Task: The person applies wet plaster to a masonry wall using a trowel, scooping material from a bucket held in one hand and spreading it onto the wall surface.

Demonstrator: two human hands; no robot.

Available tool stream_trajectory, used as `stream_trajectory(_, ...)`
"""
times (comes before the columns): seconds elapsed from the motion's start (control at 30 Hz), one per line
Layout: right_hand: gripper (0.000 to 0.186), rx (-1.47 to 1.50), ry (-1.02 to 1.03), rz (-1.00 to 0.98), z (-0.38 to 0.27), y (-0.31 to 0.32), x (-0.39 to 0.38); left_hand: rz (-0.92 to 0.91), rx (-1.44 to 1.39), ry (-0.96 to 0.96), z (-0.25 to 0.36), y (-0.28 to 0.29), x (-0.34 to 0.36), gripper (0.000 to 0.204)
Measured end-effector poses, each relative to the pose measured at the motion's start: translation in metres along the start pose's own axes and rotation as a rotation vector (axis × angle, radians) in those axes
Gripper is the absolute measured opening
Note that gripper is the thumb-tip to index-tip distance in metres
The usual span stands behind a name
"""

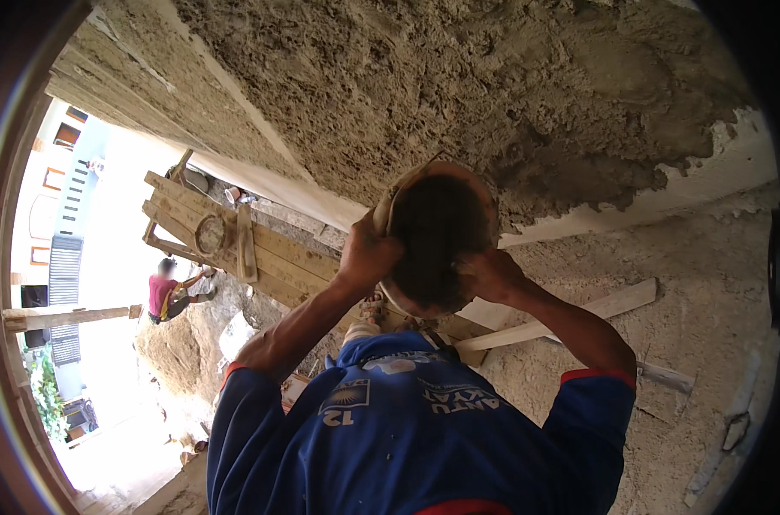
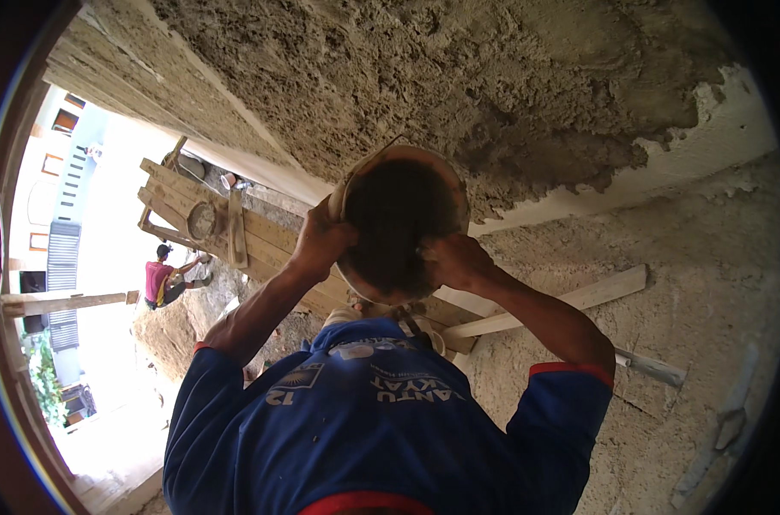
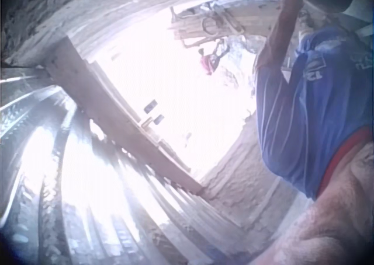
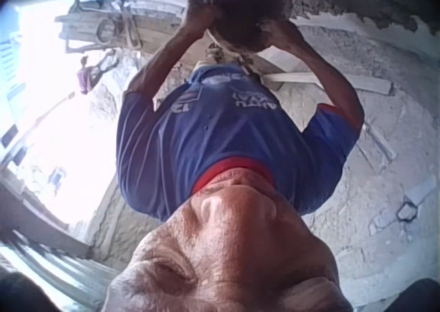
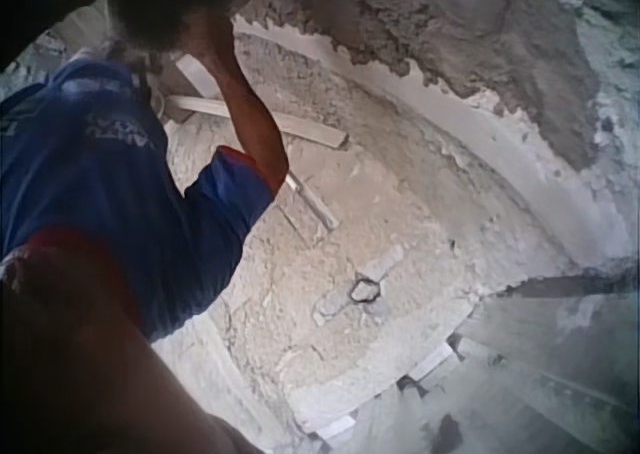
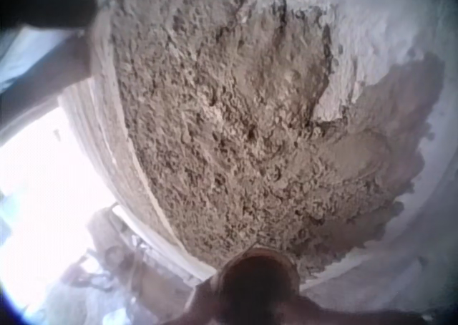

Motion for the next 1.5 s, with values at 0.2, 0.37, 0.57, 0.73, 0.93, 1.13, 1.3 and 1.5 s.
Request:
stream_trajectory(0.2,0.043,-0.083,-0.104,0.013,-0.001,0.024,-0.020,0.047,-0.174,0.085,0.027,0.017,-0.018,0.048)
stream_trajectory(0.37,0.040,-0.197,-0.083,0.067,0.005,0.048,-0.026,0.066,-0.171,0.055,0.031,0.016,-0.019,0.052)
stream_trajectory(0.57,0.038,-0.198,0.005,0.174,-0.026,0.137,-0.043,0.122,-0.305,0.037,0.029,0.027,-0.026,0.051)
stream_trajectory(0.73,0.039,-0.277,0.190,0.333,-0.084,0.244,-0.074,0.210,-0.183,0.085,0.048,0.027,-0.041,0.047)
stream_trajectory(0.93,0.041,-0.289,0.331,0.344,-0.145,0.339,-0.129,0.195,-0.242,0.045,0.041,0.033,-0.052,0.046)
stream_trajectory(1.13,0.042,0.068,-0.011,0.335,-0.097,0.384,-0.121,0.202,-0.264,0.061,0.003,0.035,-0.044,0.049)
stream_trajectory(1.3,0.049,-0.187,-0.126,1.142,-0.087,0.468,-0.200,0.191,-0.281,0.079,-0.013,0.028,-0.039,0.052)
stream_trajectory(1.5,0.044,-0.121,-0.252,0.704,-0.087,0.397,-0.161,0.144,-0.265,0.128,-0.002,0.016,-0.035,0.051)
Point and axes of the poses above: each hand's wrist, its own x-axis towards the middle knuckle, its own y-axis out of the back of the hand, z = x × y, the point moved 4 cm from there along x, towards the middle knuckle, and after that the axes turned 6 degrees about -x, right-handed, at the moved point
